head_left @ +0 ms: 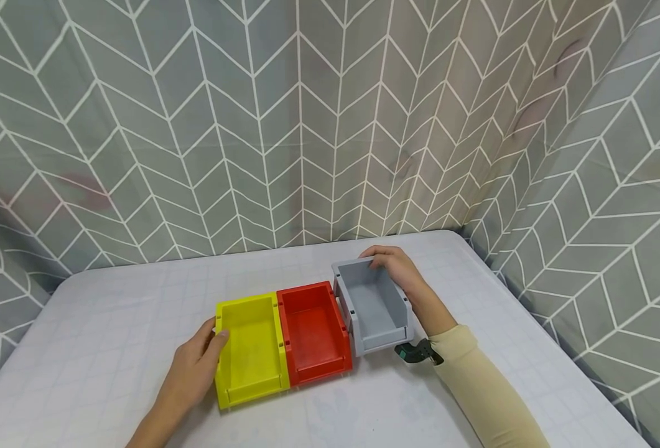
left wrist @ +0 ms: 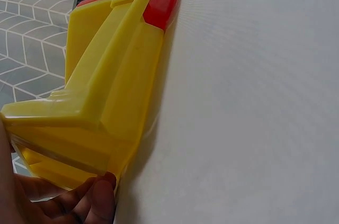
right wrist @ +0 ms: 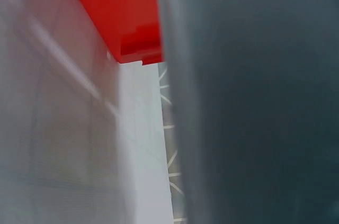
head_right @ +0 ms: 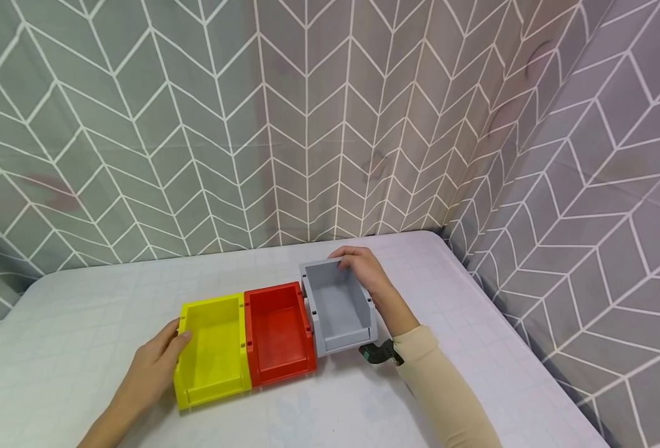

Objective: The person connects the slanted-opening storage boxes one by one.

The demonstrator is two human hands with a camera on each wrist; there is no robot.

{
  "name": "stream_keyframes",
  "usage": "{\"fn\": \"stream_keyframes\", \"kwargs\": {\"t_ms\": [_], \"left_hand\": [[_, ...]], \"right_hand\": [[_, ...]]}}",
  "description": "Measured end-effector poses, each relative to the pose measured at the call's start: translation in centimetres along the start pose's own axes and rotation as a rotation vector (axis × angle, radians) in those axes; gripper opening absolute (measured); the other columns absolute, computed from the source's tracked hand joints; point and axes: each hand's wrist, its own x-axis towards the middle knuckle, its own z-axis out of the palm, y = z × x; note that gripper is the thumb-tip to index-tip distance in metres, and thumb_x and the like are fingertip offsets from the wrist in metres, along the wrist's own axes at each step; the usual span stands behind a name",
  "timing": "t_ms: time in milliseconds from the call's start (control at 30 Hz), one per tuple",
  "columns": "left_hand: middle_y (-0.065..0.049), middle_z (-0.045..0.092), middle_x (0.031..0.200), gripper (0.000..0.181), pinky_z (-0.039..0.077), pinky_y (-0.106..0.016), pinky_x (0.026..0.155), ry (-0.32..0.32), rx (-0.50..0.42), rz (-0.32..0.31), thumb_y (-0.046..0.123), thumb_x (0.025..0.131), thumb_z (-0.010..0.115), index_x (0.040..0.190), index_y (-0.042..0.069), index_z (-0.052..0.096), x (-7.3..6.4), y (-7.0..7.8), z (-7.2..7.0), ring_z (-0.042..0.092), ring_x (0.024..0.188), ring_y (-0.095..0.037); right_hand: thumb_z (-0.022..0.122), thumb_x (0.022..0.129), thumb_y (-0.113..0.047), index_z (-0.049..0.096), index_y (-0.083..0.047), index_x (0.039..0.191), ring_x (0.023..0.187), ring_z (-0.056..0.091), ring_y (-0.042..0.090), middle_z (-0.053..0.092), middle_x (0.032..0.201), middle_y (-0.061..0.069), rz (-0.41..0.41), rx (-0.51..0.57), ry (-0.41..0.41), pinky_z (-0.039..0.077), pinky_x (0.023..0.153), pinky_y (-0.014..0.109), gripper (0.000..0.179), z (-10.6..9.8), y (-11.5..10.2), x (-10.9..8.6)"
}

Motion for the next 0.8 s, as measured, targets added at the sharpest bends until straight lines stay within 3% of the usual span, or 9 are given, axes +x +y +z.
{"fn": "stream_keyframes", "kwargs": {"t_ms": [200, 800], "left_hand": [[-0.033, 0.047, 0.15, 0.068, 0.042, -0.061, 0.106, -0.003, 0.001, 0.004, 0.044, 0.114, 0.033, 0.161, -0.005, 0.027, 0.03, -0.03, -0.06, 0.05, 0.131, -0.042], [-0.031, 0.049, 0.148, 0.068, 0.042, -0.06, 0.106, -0.001, -0.009, 0.001, 0.045, 0.113, 0.033, 0.161, -0.004, 0.029, -0.07, 0.07, -0.14, 0.052, 0.127, -0.039]], "right_hand": [[0.055, 0.087, -0.001, 0.077, 0.0, 0.109, 0.111, 0.052, 0.031, 0.068, 0.12, 0.014, -0.021, -0.003, 0.0, 0.034, 0.095, 0.047, 0.031, 0.13, 0.12, 0.09], [0.052, 0.087, 0.002, 0.076, 0.002, 0.106, 0.102, 0.055, 0.028, 0.07, 0.114, 0.013, -0.096, -0.035, 0.002, 0.038, 0.09, 0.043, 0.031, 0.4, 0.28, 0.11]]}}
